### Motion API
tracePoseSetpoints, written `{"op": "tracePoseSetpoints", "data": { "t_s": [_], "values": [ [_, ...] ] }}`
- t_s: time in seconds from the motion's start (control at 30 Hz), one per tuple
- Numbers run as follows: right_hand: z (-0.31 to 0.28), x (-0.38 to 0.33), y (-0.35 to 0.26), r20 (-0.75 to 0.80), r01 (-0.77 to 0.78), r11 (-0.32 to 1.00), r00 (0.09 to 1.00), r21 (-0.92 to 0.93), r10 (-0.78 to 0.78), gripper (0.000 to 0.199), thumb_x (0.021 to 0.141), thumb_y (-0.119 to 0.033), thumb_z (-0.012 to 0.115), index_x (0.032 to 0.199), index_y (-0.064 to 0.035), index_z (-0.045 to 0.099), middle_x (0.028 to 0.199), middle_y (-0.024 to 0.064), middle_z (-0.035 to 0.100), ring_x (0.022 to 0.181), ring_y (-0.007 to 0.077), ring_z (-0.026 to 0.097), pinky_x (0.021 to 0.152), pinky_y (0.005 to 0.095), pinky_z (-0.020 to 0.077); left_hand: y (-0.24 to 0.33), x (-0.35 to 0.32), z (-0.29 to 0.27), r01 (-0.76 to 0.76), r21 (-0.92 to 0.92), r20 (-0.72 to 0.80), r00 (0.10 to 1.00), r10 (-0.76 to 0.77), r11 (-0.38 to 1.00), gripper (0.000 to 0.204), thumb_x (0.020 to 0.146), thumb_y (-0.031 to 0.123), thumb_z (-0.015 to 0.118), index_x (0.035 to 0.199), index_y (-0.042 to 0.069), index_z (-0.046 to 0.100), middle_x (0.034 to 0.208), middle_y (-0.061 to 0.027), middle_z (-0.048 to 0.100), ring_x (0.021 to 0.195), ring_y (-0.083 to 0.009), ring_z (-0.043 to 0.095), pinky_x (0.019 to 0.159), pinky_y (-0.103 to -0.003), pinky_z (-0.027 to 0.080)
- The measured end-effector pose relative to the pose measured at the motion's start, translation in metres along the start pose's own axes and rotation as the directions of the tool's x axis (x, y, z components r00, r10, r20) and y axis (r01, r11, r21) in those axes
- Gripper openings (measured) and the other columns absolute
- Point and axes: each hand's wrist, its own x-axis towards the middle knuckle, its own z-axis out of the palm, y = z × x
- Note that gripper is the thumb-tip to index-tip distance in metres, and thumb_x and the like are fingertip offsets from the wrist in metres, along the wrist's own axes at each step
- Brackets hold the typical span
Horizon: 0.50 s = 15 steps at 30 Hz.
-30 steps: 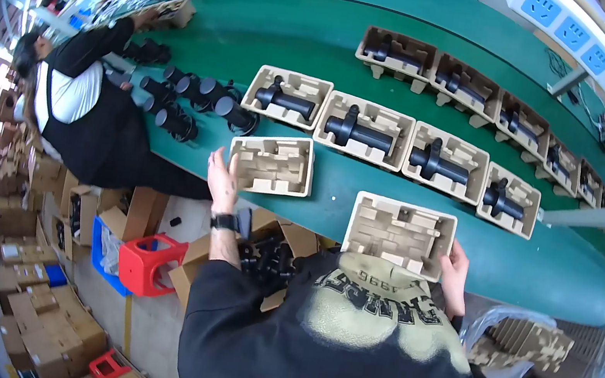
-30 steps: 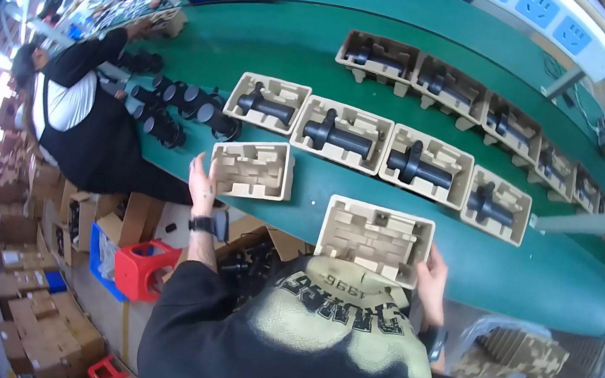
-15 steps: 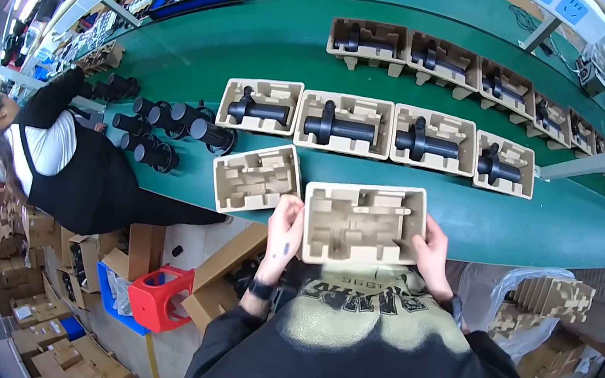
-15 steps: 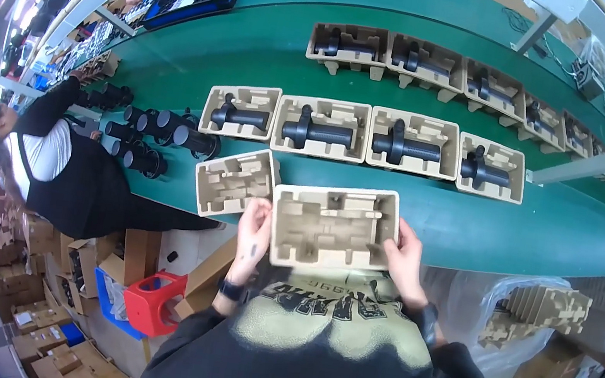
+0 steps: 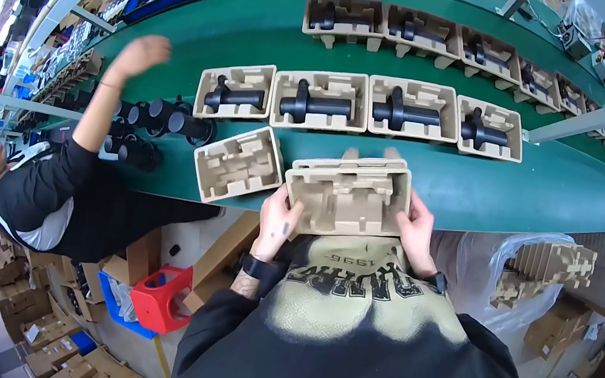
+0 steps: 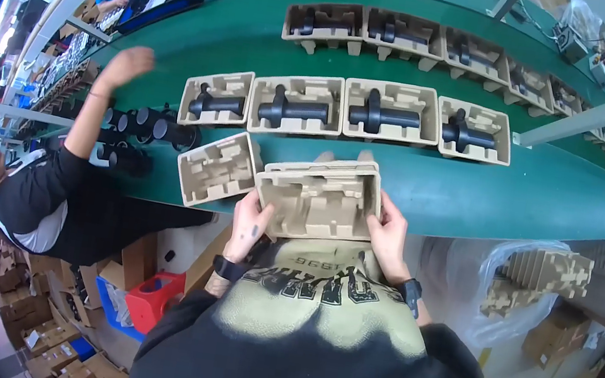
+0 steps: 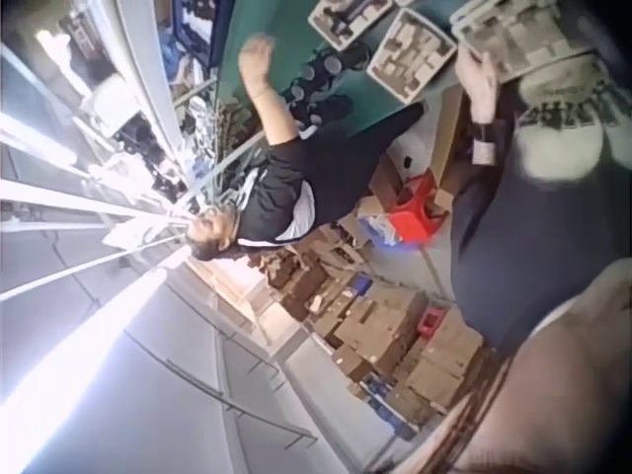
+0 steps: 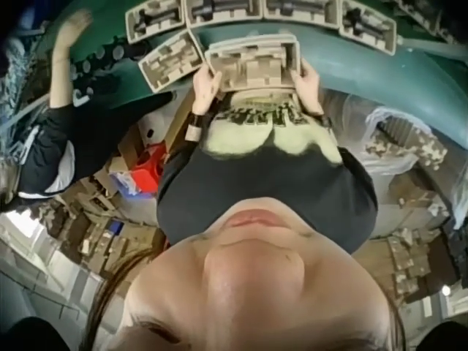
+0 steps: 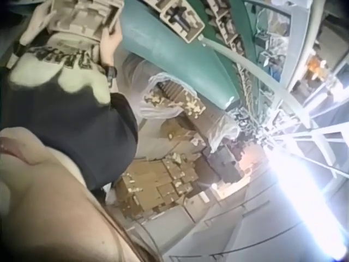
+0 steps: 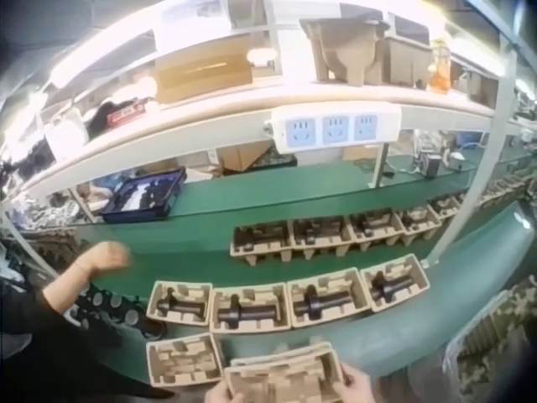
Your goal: Placing electronic components into protective cardboard molds and stacking them.
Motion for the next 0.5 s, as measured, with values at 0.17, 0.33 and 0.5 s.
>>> {"op": "tracePoseSetpoints", "data": {
  "t_s": [0.17,0.33,0.5],
  "values": [
    [-0.007,0.005,0.020,0.007,-0.024,0.988,1.000,0.151,0.023,0.053,0.071,0.005,0.055,0.123,-0.0007,0.056,0.098,0.0103,0.058,0.087,0.0116,0.057,0.078,0.0231,0.0459,-0.011,-0.011,0.006,-0.062,-0.474,-0.033,0.998,0.053,0.878,0.011,0.079,0.011,0.058,0.085,0.002,0.059,0.070,-0.0135,0.059,0.064,-0.0200,0.060,0.061,-0.034,0.047],
    [-0.006,0.016,-0.016,0.106,-0.087,0.992,0.990,-0.087,0.096,0.053,0.072,0.005,0.057,0.125,-0.0020,0.056,0.097,0.0087,0.056,0.083,0.0118,0.057,0.078,0.0226,0.0470,-0.003,-0.010,0.005,-0.060,0.104,-0.109,0.991,0.071,0.993,0.017,0.083,0.015,0.062,0.092,0.001,0.062,0.079,-0.0123,0.065,0.069,-0.0178,0.061,0.067,-0.033,0.049],
    [0.024,0.012,-0.047,0.571,0.068,0.997,0.821,-0.047,-0.029,0.057,0.073,-0.005,0.065,0.128,-0.0042,0.052,0.107,0.0100,0.051,0.090,0.0175,0.058,0.084,0.0296,0.0487,0.044,0.006,0.020,-0.080,-0.214,0.377,0.913,0.158,0.973,0.024,0.089,0.023,0.062,0.099,0.001,0.065,0.085,-0.0066,0.067,0.079,-0.0091,0.060,0.072,-0.027,0.050]
  ]
}}
